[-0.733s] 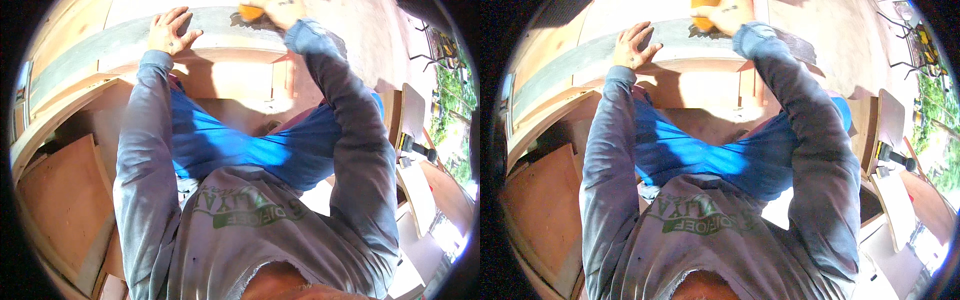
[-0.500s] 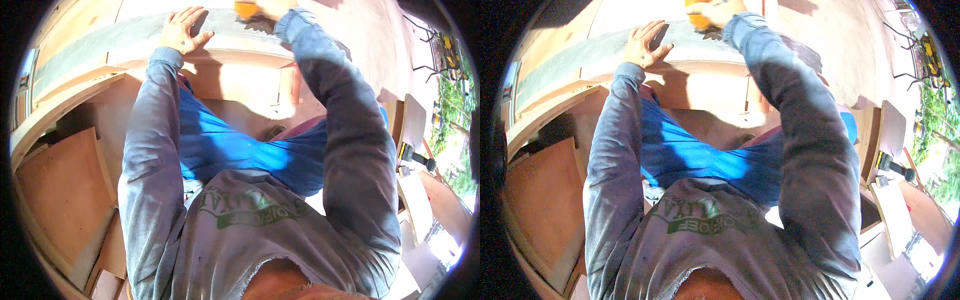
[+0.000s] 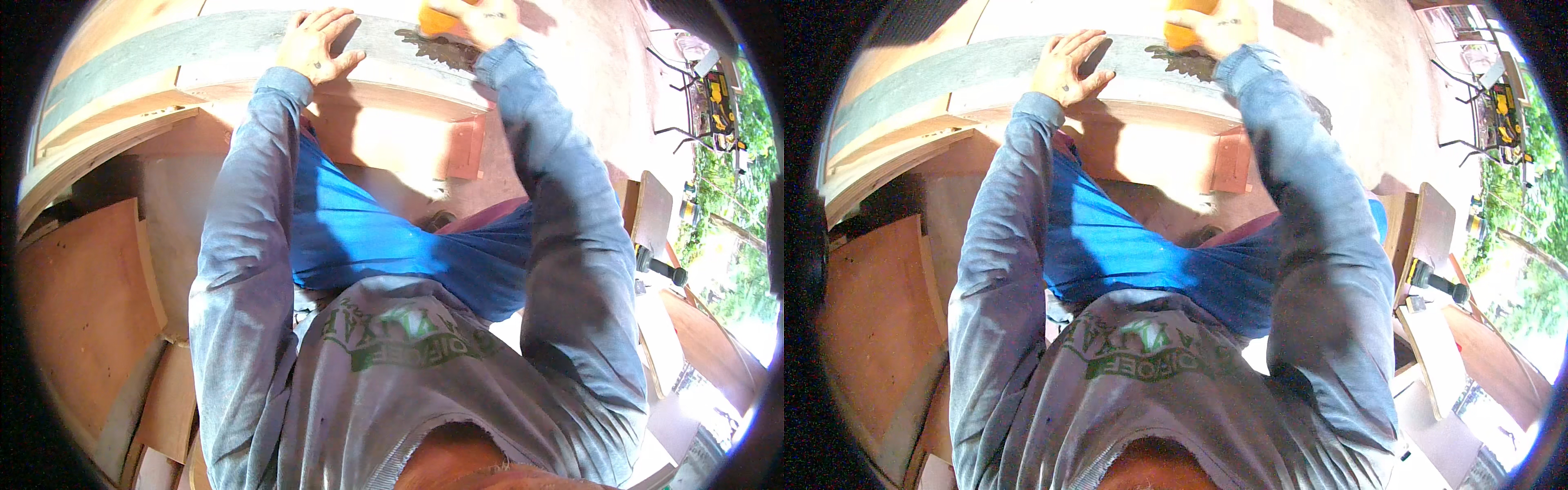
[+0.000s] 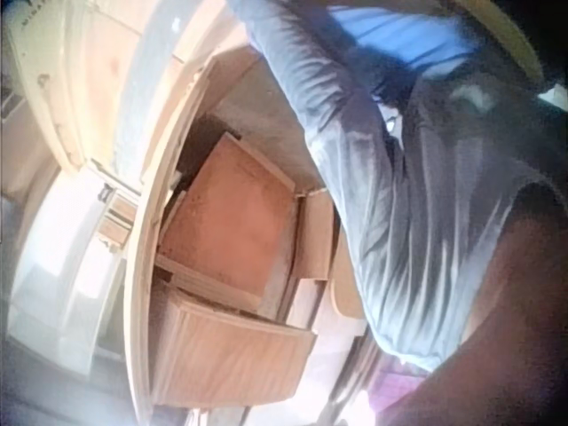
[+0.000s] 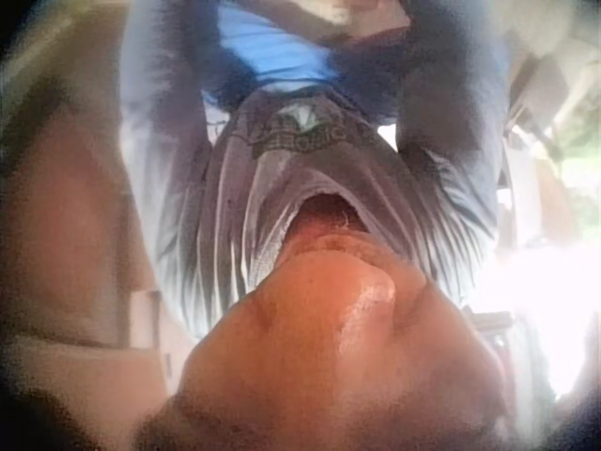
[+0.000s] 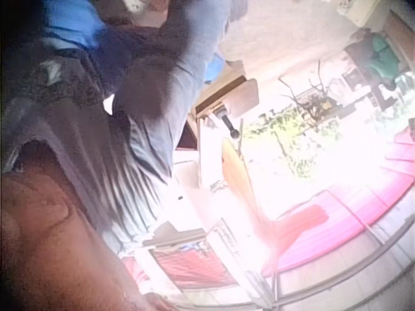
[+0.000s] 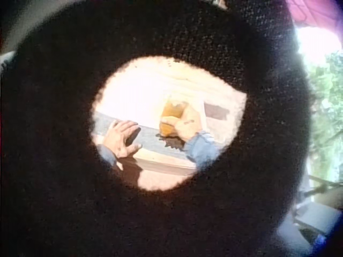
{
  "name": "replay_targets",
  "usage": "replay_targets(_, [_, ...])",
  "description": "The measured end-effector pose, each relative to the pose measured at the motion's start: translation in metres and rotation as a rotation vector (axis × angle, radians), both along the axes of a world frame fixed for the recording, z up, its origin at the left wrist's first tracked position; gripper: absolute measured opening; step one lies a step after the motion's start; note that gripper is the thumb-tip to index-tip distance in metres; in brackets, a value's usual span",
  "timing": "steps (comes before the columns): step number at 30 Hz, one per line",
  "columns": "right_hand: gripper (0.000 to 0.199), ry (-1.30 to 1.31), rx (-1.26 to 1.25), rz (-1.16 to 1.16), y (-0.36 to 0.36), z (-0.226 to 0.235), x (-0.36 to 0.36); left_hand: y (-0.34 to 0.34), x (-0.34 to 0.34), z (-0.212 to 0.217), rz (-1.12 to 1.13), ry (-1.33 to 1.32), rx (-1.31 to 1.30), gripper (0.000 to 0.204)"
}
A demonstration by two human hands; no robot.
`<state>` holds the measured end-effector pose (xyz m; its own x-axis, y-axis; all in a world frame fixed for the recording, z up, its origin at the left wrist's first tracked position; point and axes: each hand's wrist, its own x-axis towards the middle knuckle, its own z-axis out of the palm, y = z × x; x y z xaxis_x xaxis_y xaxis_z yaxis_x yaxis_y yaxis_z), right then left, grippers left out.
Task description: The person uses a cordless drill to fasten a long wooden strip to a larger wooden panel. After drilling several holes, the person applies a dark liquid from a bottle along the strip's surface.
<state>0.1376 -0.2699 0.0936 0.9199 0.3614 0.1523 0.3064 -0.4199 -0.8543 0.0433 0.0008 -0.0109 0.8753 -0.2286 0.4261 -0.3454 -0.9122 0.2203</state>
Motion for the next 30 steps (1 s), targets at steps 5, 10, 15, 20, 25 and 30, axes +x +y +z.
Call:
replay_targets(5, [0.050,0.018,0.239,-0.057,-0.039,0.009,-0.011,-0.005,-0.003,0.006,0.069,0.032,0.068,0.072])
replay_targets(10, [0.042,0.045,0.075,-0.064,0.023,0.008,-0.018,-0.010,-0.001,0.008,0.057,0.035,0.050,0.072])
replay_targets(15, [0.040,0.261,0.074,-0.059,0.037,0.024,-0.041,-0.002,0.003,-0.003,-0.009,0.004,-0.004,0.065])
replay_targets(20, [0.044,0.085,0.134,0.049,-0.049,0.015,-0.030,0.003,0.002,-0.008,-0.010,-0.051,-0.004,0.059])
replay_targets(25, [0.043,0.343,0.402,0.101,-0.025,0.006,-0.037,-0.001,0.004,-0.003,0.004,-0.031,-0.024,0.059])
replay_targets(30, [0.050,0.017,0.089,0.000,0.059,0.015,-0.042,-0.006,0.006,-0.007,0.065,-0.057,-0.192,0.055])
